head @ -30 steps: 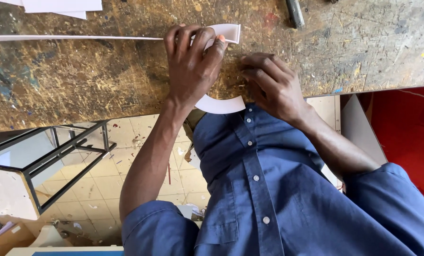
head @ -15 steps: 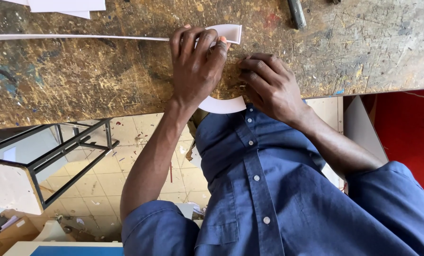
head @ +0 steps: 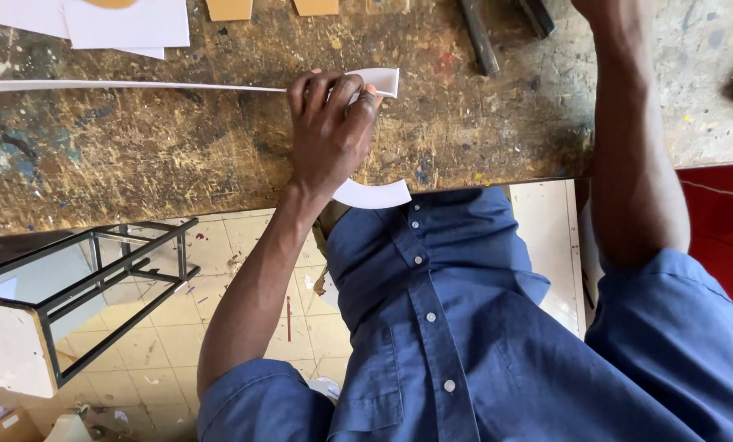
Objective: A person is fabricating a 3D sign letter by gluing a white plastic edge strip to a gold-colored cutout letter, using a hair straightener as a heat source to bend the strip.
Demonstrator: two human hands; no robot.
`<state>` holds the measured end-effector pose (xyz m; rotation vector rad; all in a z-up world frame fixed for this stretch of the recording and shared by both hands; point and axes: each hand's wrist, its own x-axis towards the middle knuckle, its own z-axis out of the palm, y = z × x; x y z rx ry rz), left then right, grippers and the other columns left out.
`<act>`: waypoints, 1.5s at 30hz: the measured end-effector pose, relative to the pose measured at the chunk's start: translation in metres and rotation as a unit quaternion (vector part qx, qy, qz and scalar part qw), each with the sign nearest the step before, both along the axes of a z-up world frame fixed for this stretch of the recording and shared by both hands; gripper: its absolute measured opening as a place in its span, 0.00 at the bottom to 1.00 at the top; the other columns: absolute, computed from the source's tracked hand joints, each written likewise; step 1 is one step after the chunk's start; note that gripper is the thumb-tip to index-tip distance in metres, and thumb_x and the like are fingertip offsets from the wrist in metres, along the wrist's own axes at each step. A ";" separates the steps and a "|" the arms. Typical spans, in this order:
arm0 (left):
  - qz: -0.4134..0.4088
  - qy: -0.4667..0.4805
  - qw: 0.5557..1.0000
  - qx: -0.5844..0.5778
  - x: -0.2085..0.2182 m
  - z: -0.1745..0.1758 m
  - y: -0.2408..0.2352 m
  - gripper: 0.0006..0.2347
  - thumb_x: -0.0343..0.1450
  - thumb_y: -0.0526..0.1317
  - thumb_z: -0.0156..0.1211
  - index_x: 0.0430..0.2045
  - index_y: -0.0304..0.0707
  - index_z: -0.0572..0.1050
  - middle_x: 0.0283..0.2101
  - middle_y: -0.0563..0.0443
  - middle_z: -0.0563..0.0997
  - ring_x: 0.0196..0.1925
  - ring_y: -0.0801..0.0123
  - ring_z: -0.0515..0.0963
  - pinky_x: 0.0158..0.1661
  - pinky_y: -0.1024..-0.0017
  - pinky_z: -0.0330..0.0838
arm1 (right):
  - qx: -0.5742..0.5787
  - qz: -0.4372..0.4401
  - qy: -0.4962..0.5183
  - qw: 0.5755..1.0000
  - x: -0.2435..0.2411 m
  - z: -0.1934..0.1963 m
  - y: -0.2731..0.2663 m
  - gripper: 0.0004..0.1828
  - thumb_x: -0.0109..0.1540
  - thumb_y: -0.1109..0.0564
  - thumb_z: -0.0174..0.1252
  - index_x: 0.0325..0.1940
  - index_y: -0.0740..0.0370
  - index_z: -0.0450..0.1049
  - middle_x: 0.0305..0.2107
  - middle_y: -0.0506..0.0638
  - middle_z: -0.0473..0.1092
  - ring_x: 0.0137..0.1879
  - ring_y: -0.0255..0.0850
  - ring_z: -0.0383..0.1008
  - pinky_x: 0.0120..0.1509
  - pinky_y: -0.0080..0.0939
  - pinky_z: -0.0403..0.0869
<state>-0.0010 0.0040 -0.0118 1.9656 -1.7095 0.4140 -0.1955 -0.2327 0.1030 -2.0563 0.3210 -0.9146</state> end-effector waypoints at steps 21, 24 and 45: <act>-0.005 0.029 1.000 0.002 0.000 0.028 -0.007 0.14 0.77 0.31 0.78 0.39 0.43 0.72 0.47 0.48 0.89 0.51 0.55 0.85 0.61 0.51 0.66 | 0.254 0.116 0.167 0.946 0.098 -0.019 -0.033 0.20 0.76 0.39 0.73 0.55 0.55 0.76 0.26 0.36 0.59 0.27 0.27 0.50 0.29 0.35 0.49; -0.008 0.025 1.000 0.001 0.004 0.041 -0.010 0.12 0.81 0.31 0.71 0.42 0.44 0.68 0.46 0.49 0.88 0.49 0.56 0.87 0.59 0.53 0.69 | 0.171 0.155 0.127 0.965 0.099 -0.018 -0.034 0.20 0.79 0.46 0.68 0.57 0.67 0.76 0.44 0.51 0.72 0.49 0.40 0.68 0.55 0.43 0.64; 0.004 0.040 0.998 0.038 0.009 0.028 -0.005 0.10 0.85 0.41 0.57 0.59 0.48 0.65 0.46 0.52 0.89 0.46 0.65 0.89 0.59 0.59 0.70 | 0.164 0.197 0.217 0.942 0.122 -0.016 -0.025 0.20 0.68 0.50 0.71 0.53 0.70 0.79 0.44 0.59 0.80 0.48 0.50 0.82 0.52 0.45 0.78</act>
